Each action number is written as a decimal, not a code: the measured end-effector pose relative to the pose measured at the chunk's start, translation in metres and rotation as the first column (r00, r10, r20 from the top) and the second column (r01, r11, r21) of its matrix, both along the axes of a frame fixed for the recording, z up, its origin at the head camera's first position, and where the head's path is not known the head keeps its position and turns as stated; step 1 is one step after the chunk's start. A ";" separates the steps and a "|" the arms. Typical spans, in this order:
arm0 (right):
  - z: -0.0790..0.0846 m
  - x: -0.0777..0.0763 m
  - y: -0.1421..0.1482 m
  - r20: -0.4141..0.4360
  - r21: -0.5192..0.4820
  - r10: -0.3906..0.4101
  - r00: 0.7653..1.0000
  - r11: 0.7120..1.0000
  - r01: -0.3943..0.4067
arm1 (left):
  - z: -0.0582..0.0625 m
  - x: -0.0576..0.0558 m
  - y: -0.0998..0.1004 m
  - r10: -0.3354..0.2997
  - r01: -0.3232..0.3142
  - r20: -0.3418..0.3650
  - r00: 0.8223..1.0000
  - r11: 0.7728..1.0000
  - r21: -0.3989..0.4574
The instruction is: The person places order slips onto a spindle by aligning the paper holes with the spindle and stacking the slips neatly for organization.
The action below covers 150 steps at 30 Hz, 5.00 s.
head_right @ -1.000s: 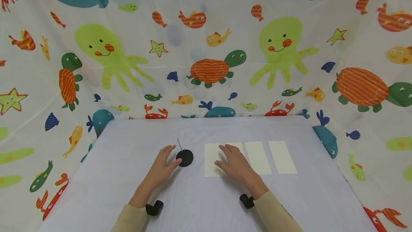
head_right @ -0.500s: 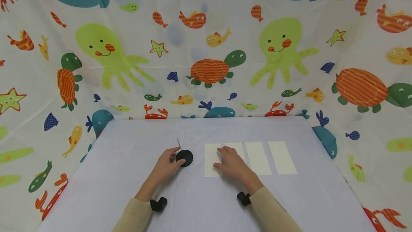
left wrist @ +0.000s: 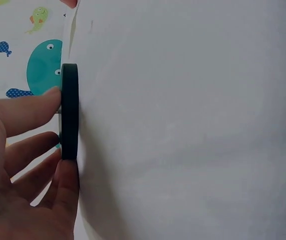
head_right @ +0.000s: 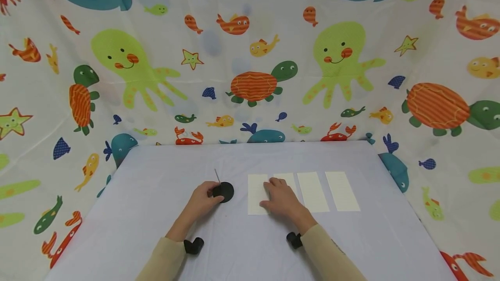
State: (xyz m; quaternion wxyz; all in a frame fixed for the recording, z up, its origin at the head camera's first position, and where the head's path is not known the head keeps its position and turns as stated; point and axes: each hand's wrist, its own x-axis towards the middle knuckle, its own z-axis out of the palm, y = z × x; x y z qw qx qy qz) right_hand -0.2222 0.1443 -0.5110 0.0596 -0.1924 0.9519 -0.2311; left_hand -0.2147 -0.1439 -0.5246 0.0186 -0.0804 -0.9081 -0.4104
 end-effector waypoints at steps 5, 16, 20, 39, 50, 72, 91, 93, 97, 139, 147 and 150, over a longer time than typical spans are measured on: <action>0.000 0.000 -0.002 0.005 0.053 -0.018 1.000 0.998 0.018 | -0.001 -0.002 -0.001 -0.016 0.016 -0.008 1.000 1.000 -0.023; -0.001 0.000 -0.007 -0.007 0.073 -0.042 0.999 0.996 0.042 | -0.001 -0.002 0.000 -0.017 0.017 -0.006 1.000 0.999 -0.046; -0.003 0.001 -0.008 -0.004 0.073 -0.044 0.999 0.996 0.044 | 0.000 -0.002 0.000 -0.014 0.014 0.003 1.000 0.999 -0.043; -0.004 0.000 -0.013 0.001 0.096 -0.047 0.999 0.994 0.046 | 0.000 0.000 -0.001 -0.011 0.012 0.020 1.000 0.999 -0.048; -0.002 -0.001 -0.013 0.001 0.096 -0.048 0.999 0.994 0.047 | 0.002 -0.001 -0.002 -0.016 0.017 0.024 1.000 0.999 -0.028; 0.001 -0.004 -0.018 -0.015 0.112 -0.081 0.997 0.990 0.082 | 0.006 -0.002 -0.001 0.001 0.000 0.037 0.999 0.999 -0.035; 0.005 -0.001 -0.026 -0.040 0.120 -0.083 0.996 0.989 0.088 | 0.005 -0.003 -0.002 -0.012 0.013 0.027 1.000 0.999 -0.041; 0.005 -0.001 -0.028 -0.042 0.134 -0.083 0.996 0.987 0.088 | 0.004 -0.003 -0.003 -0.018 0.018 0.017 1.000 0.999 -0.043; 0.004 -0.001 -0.031 -0.040 0.117 -0.085 0.996 0.989 0.089 | 0.003 -0.003 -0.003 -0.024 0.024 0.010 1.000 0.999 -0.035; 0.004 0.010 -0.030 0.139 -0.472 -0.362 0.922 0.794 0.383 | 0.003 -0.002 -0.004 -0.021 0.022 0.021 1.000 0.999 -0.049; 0.015 0.015 -0.031 0.155 -0.517 -0.357 0.921 0.765 0.384 | 0.003 -0.002 -0.004 -0.024 0.024 0.014 1.000 0.999 -0.028; 0.019 0.016 -0.032 0.166 -0.543 -0.358 0.919 0.745 0.388 | 0.003 -0.002 -0.003 -0.018 0.019 0.021 1.000 0.999 -0.037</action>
